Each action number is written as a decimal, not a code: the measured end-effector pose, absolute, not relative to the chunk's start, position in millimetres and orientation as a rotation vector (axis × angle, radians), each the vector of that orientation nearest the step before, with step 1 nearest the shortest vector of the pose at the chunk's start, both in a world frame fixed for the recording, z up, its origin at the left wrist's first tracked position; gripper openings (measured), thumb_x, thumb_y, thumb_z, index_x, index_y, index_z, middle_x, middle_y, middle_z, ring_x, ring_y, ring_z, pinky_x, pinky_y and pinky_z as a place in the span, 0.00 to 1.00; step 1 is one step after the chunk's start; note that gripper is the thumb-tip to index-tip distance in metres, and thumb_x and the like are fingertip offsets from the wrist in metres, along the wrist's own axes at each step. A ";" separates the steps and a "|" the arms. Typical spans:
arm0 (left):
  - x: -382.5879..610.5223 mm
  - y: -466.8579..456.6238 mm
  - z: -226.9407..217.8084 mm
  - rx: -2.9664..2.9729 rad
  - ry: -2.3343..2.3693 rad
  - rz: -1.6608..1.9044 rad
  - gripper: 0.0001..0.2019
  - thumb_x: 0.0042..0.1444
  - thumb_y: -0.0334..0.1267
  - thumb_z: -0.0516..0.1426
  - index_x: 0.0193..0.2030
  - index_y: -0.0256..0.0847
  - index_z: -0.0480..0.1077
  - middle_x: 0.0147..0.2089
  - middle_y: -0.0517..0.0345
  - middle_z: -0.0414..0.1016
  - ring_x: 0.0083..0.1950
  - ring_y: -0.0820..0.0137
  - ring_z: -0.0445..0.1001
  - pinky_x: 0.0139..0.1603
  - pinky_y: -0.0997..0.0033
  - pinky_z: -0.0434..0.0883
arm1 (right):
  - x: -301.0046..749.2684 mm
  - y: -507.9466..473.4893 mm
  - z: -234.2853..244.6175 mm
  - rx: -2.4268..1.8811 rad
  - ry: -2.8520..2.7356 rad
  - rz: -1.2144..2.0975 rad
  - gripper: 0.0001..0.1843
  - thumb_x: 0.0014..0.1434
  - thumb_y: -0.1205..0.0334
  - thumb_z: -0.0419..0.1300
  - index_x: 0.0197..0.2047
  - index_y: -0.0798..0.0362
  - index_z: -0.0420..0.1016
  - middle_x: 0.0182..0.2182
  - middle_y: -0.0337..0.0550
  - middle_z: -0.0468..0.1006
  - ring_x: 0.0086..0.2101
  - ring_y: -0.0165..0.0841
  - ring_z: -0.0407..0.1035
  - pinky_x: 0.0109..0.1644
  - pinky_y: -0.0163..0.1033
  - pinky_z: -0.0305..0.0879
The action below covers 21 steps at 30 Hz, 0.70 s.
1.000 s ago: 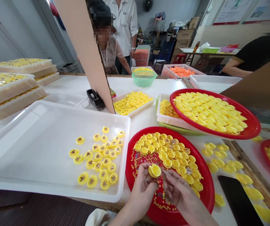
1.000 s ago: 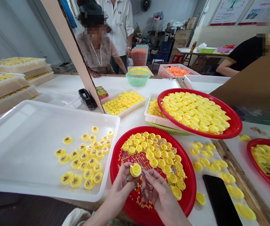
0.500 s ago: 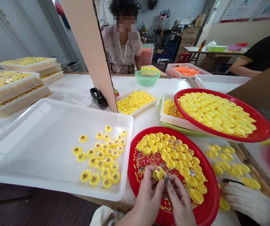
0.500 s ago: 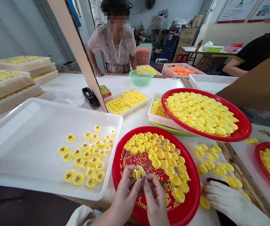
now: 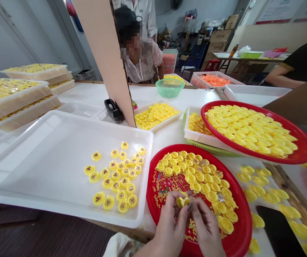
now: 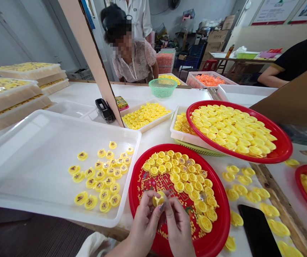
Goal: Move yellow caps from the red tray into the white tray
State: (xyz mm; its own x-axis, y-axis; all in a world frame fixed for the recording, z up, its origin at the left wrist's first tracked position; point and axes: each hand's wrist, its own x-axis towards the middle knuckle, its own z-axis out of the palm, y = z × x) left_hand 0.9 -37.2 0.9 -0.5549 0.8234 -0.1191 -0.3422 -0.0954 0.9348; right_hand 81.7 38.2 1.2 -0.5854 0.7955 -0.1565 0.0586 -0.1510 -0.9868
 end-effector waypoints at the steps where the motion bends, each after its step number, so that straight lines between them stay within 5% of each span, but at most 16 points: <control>1: 1.2 -38.8 0.2 0.542 1.302 1.779 0.17 0.63 0.50 0.54 0.54 0.43 0.63 0.56 0.44 0.73 0.54 0.61 0.73 0.59 0.59 0.68 | 80.8 36.8 1.3 -0.969 -1.585 1.822 0.19 0.55 0.41 0.62 0.28 0.48 0.71 0.29 0.42 0.76 0.30 0.36 0.71 0.33 0.36 0.71; 5: 0.6 -44.8 3.1 0.428 1.173 1.774 0.28 0.62 0.53 0.55 0.65 0.47 0.58 0.61 0.48 0.70 0.62 0.60 0.68 0.65 0.59 0.63 | 77.9 27.2 9.0 -1.062 -1.487 1.815 0.17 0.55 0.42 0.64 0.40 0.45 0.71 0.40 0.42 0.78 0.39 0.38 0.73 0.41 0.37 0.72; 8: 1.6 -45.4 7.7 0.407 1.106 1.782 0.25 0.59 0.54 0.57 0.59 0.44 0.67 0.57 0.47 0.74 0.58 0.59 0.71 0.61 0.60 0.66 | 75.5 14.3 17.2 -1.091 -1.393 1.788 0.26 0.57 0.42 0.62 0.55 0.41 0.62 0.48 0.44 0.77 0.47 0.38 0.72 0.49 0.39 0.71; 11: 4.8 -43.2 9.7 0.371 1.051 1.846 0.24 0.57 0.55 0.59 0.55 0.42 0.69 0.53 0.46 0.77 0.50 0.60 0.76 0.55 0.60 0.71 | 73.4 3.2 19.6 -1.055 -1.338 1.818 0.34 0.58 0.41 0.61 0.62 0.41 0.55 0.47 0.46 0.79 0.47 0.40 0.73 0.52 0.42 0.70; 15: 7.4 -41.3 8.3 0.321 1.079 1.867 0.22 0.57 0.54 0.59 0.51 0.42 0.70 0.47 0.47 0.79 0.45 0.62 0.78 0.50 0.62 0.73 | 72.2 -3.3 11.2 -1.055 -1.285 1.794 0.38 0.57 0.42 0.62 0.64 0.41 0.50 0.45 0.46 0.80 0.48 0.42 0.73 0.53 0.47 0.69; 21: 3.8 -41.5 4.9 0.257 1.105 1.848 0.23 0.54 0.55 0.61 0.49 0.40 0.70 0.41 0.47 0.81 0.41 0.61 0.79 0.45 0.62 0.75 | 71.2 -9.7 -6.7 -1.092 -1.284 1.700 0.31 0.59 0.43 0.60 0.61 0.43 0.55 0.44 0.48 0.78 0.51 0.43 0.71 0.59 0.51 0.63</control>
